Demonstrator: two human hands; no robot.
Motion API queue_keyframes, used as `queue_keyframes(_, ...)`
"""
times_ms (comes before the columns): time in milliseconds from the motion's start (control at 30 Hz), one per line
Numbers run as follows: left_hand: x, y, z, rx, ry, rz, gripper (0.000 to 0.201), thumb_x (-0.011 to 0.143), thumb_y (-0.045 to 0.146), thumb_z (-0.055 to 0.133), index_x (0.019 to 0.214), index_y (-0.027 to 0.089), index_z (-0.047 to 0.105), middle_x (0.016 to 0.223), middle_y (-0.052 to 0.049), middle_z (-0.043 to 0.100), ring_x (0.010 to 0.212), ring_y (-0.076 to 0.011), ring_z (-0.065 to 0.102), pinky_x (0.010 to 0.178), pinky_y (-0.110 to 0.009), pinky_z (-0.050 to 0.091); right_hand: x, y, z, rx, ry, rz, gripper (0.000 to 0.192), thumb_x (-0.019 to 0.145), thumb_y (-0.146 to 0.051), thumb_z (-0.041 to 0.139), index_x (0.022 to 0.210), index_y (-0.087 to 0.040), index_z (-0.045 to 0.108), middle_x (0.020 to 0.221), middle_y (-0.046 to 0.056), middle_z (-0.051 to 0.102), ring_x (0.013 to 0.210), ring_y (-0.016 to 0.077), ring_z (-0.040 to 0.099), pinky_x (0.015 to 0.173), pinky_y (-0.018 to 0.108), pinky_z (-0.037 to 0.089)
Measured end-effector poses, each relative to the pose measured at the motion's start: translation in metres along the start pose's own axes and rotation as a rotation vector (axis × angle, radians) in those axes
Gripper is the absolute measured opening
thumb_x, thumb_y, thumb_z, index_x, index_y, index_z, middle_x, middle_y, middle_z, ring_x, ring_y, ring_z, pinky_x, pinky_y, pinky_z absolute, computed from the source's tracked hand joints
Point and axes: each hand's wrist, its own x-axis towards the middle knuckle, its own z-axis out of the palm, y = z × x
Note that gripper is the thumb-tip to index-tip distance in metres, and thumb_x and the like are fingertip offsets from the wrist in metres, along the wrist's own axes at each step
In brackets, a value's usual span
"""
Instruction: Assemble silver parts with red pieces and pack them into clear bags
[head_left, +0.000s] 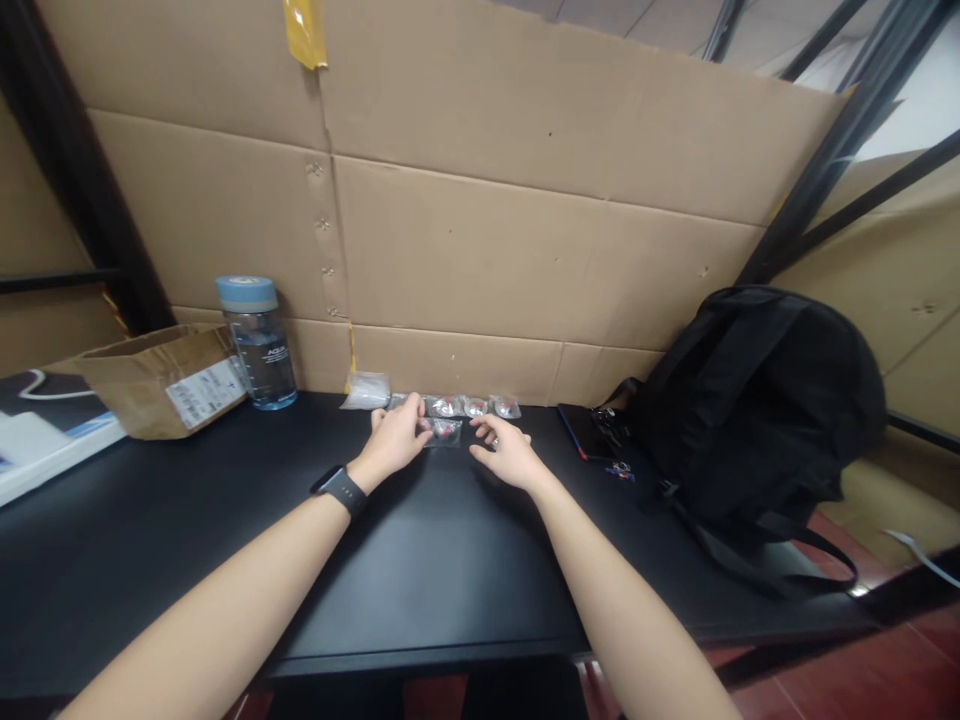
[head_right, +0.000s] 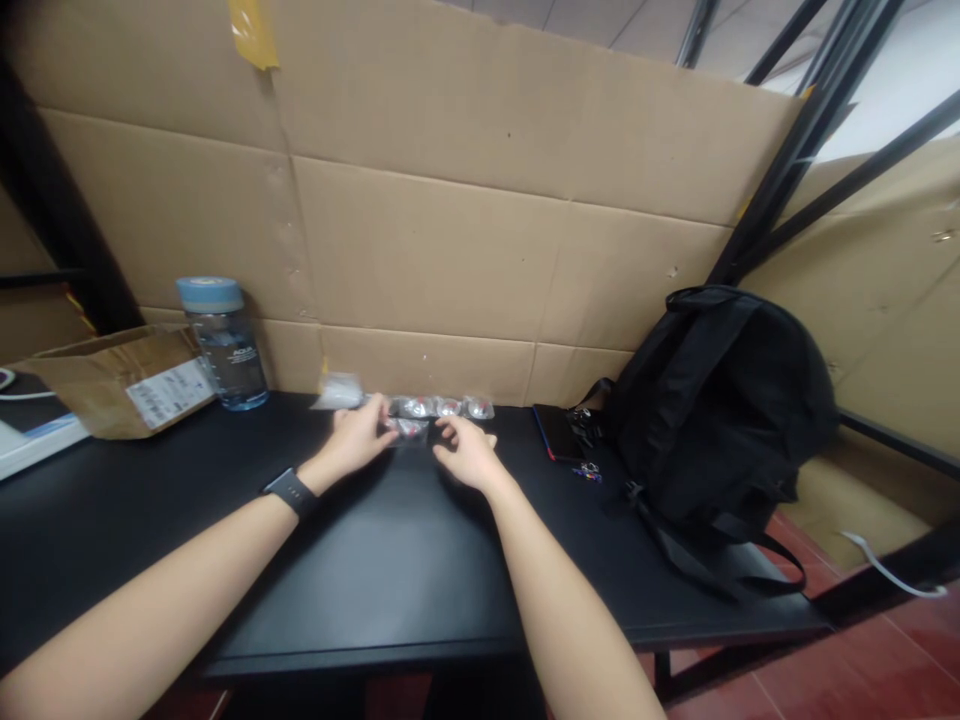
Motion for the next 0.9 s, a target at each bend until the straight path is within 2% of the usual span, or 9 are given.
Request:
queue_keyframes(67,0.007,-0.01,0.002,0.082,0.018,-0.003,0.005,0.09,0.025,0.056,0.093,0.022,0.055,0.093,-0.003,0.074,0.098,-0.0268,0.067,0.093,-0.042,0.033,0.0,0.0,-0.001,0.002,0.018,0.007,0.037,0.078,-0.026,0.074,0.113,-0.028,0.065,0.108,0.001,0.071,0.089,0.0187,0.065,0.086,0.037,0.037)
queue_keyframes(100,0.011,-0.015,0.003,0.104,0.02,-0.011,0.005,0.091,0.024,0.052,0.09,0.022,0.057,0.095,-0.004,0.074,0.099,-0.0268,0.065,0.094,-0.043,0.033,0.0,0.0,-0.002,0.004,0.021,0.008,0.036,0.078,-0.026,0.074,0.112,-0.028,0.066,0.108,0.001,0.07,0.089,0.019,0.064,0.087,0.037,0.036)
queue_keyframes(233,0.018,-0.033,0.009,0.133,0.025,-0.054,0.022,0.093,0.023,0.049,0.101,0.025,0.068,0.116,-0.008,0.072,0.114,-0.0287,0.059,0.097,-0.046,0.033,0.0,0.002,-0.004,0.0,0.011,-0.011,0.029,0.08,-0.027,0.072,0.108,-0.029,0.067,0.111,0.001,0.069,0.095,0.0208,0.063,0.088,0.039,0.035)
queue_keyframes(367,0.017,-0.04,0.012,0.199,0.026,-0.08,0.033,0.095,0.03,0.047,0.117,0.032,0.072,0.14,-0.007,0.061,0.126,-0.0334,0.049,0.098,-0.049,0.035,0.001,0.007,-0.01,-0.068,-0.016,0.0,0.029,0.081,-0.028,0.071,0.11,-0.031,0.066,0.119,0.003,0.065,0.115,0.0262,0.057,0.092,0.043,0.033)
queue_keyframes(533,0.016,-0.04,0.009,0.232,0.032,-0.071,0.036,0.092,0.027,0.049,0.12,0.03,0.069,0.138,-0.007,0.061,0.126,-0.032,0.05,0.099,-0.048,0.038,0.002,0.021,-0.023,-0.227,-0.053,0.091,0.04,0.08,-0.034,0.072,0.119,-0.033,0.063,0.131,0.006,0.058,0.126,0.0327,0.048,0.096,0.052,0.033)
queue_keyframes(600,0.015,-0.041,0.005,0.221,-0.002,-0.037,0.034,0.091,0.027,0.049,0.119,0.028,0.069,0.133,-0.007,0.064,0.122,-0.0317,0.054,0.099,-0.048,0.039,0.002,0.027,-0.028,-0.261,-0.092,0.117,0.045,0.077,-0.034,0.075,0.12,-0.032,0.062,0.132,0.006,0.058,0.124,0.0334,0.049,0.095,0.052,0.034)
queue_keyframes(700,0.012,-0.043,0.0,0.19,-0.068,0.019,0.037,0.094,0.03,0.046,0.125,0.031,0.066,0.136,-0.007,0.064,0.124,-0.0327,0.055,0.102,-0.051,0.038,0.003,0.033,-0.032,-0.251,-0.141,0.114,0.04,0.076,-0.029,0.076,0.115,-0.03,0.065,0.123,0.005,0.065,0.114,0.0293,0.057,0.092,0.045,0.038)
queue_keyframes(833,0.003,-0.037,-0.001,0.118,-0.201,0.131,0.047,0.099,0.048,0.041,0.144,0.041,0.052,0.156,-0.003,0.046,0.142,-0.0353,0.039,0.109,-0.057,0.032,0.004,0.036,-0.029,-0.232,-0.113,0.098,0.039,0.077,-0.029,0.076,0.115,-0.029,0.066,0.119,0.004,0.069,0.11,0.0271,0.061,0.088,0.04,0.039)
queue_keyframes(900,0.0,-0.03,-0.001,0.112,-0.273,0.143,0.049,0.098,0.052,0.04,0.145,0.04,0.05,0.159,-0.002,0.042,0.145,-0.0364,0.034,0.111,-0.061,0.029,0.004,0.036,-0.026,-0.235,-0.094,0.099,0.041,0.078,-0.032,0.075,0.118,-0.03,0.065,0.12,0.004,0.069,0.113,0.0286,0.06,0.089,0.042,0.038)
